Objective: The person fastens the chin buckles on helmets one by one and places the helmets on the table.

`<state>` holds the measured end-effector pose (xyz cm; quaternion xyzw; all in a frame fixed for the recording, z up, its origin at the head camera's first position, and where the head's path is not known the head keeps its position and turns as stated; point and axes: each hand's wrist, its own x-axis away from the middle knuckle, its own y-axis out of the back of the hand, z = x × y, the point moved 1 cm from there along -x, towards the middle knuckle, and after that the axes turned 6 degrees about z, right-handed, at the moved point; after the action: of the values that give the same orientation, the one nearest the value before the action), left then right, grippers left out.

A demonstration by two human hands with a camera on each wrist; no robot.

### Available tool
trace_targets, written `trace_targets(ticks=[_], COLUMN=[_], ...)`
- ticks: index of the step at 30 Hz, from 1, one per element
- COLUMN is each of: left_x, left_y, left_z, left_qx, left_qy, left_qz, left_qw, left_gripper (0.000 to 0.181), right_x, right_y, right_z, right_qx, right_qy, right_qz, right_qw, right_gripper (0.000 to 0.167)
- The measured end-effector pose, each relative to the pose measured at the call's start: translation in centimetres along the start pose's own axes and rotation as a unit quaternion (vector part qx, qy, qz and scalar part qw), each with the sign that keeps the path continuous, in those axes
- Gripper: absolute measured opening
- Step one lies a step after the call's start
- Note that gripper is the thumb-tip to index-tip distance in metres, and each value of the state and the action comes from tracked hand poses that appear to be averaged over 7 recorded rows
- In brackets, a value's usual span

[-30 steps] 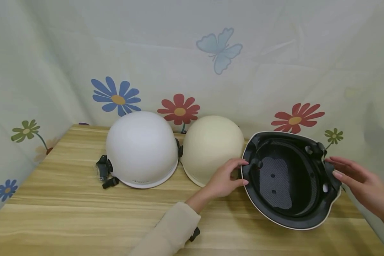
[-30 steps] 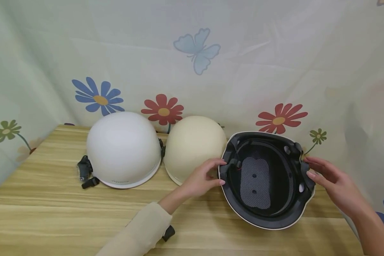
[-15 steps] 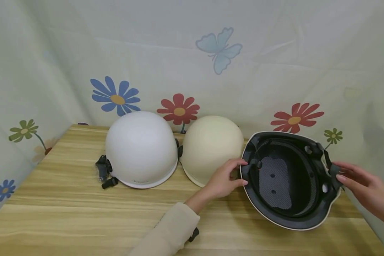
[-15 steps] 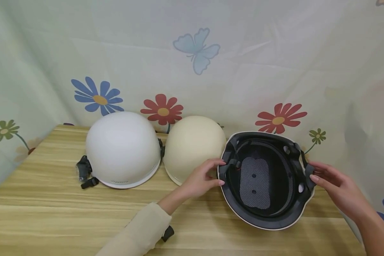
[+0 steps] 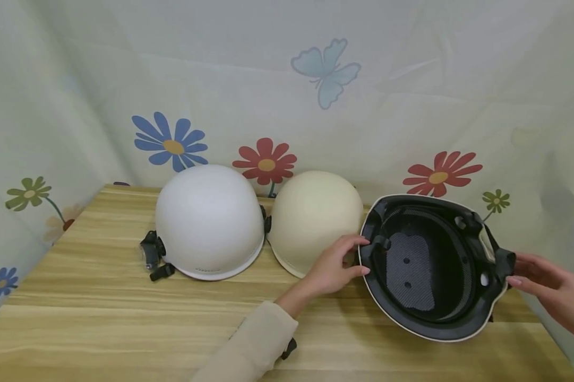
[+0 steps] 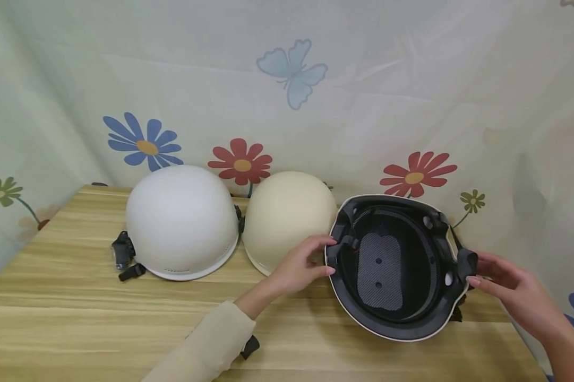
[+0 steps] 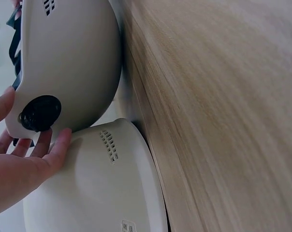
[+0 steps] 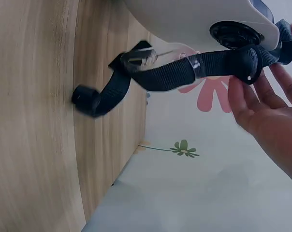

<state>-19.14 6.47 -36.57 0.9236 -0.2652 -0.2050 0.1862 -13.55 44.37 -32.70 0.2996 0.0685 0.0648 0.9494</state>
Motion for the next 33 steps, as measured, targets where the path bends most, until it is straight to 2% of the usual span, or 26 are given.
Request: trace_targets(ticks=[4, 7, 10, 14, 17, 18, 21, 24, 25, 27, 30, 32, 33], left_x=[0.0, 0.0, 0.0, 0.0, 0.0, 0.0, -0.1, -0.1, -0.1, -0.2, -0.3, -0.3, -0.3], left_y=[0.0, 0.1, 0.1, 0.1, 0.1, 0.1, 0.1, 0.1, 0.0, 0.0, -0.2, -0.3, -0.3], left_z=[0.0, -0.1, -0.1, -0.1, -0.2, -0.1, -0.1, -0.1, -0.1, -0.1, -0.1, -0.2, -0.2], left_qx=[-0.008, -0.016, -0.021, -0.016, -0.009, -0.008, -0.001, 0.004, 0.005, 0.006, 0.002, -0.007, -0.010], left_qy=[-0.002, -0.006, -0.008, -0.004, 0.001, 0.002, 0.004, 0.007, 0.009, 0.011, 0.011, 0.007, 0.005], left_qz=[-0.002, -0.004, -0.005, -0.002, 0.002, 0.003, 0.005, 0.006, 0.005, 0.006, 0.005, 0.005, 0.005], left_qw=[1.0000, 0.9999, 0.9997, 0.9999, 1.0000, 1.0000, 1.0000, 0.9999, 0.9999, 0.9999, 0.9999, 0.9999, 0.9999], left_gripper=[0.045, 0.045, 0.045, 0.045, 0.045, 0.045, 0.045, 0.045, 0.045, 0.045, 0.045, 0.045, 0.045], right_x=[0.4, 0.4, 0.7, 1.3, 1.6, 1.7, 1.8, 1.8, 1.9, 1.8, 1.7, 1.6, 1.6], right_y=[0.0, 0.6, 0.7, 0.0, 0.0, 0.2, 0.7, 1.4, 1.5, 1.9, 2.0, 2.1, 2.1], right_z=[-0.7, -2.7, -2.6, -0.9, -1.2, -1.5, -2.0, -2.0, -1.6, -1.4, -0.3, 0.3, 0.8], right_qx=[-0.032, -0.062, -0.087, -0.073, -0.030, -0.042, -0.010, -0.016, 0.000, -0.056, -0.140, -0.159, -0.141], right_qy=[0.016, 0.018, 0.009, -0.021, -0.032, -0.014, 0.020, 0.068, 0.070, 0.116, 0.154, 0.169, 0.161], right_qz=[0.006, 0.021, 0.041, 0.055, 0.046, 0.048, 0.030, 0.022, 0.010, 0.026, 0.048, 0.066, 0.059], right_qw=[0.9993, 0.9977, 0.9953, 0.9956, 0.9980, 0.9979, 0.9993, 0.9973, 0.9975, 0.9913, 0.9769, 0.9704, 0.9751], right_gripper=[0.052, 0.055, 0.053, 0.052, 0.052, 0.051, 0.052, 0.055, 0.057, 0.058, 0.059, 0.057, 0.056])
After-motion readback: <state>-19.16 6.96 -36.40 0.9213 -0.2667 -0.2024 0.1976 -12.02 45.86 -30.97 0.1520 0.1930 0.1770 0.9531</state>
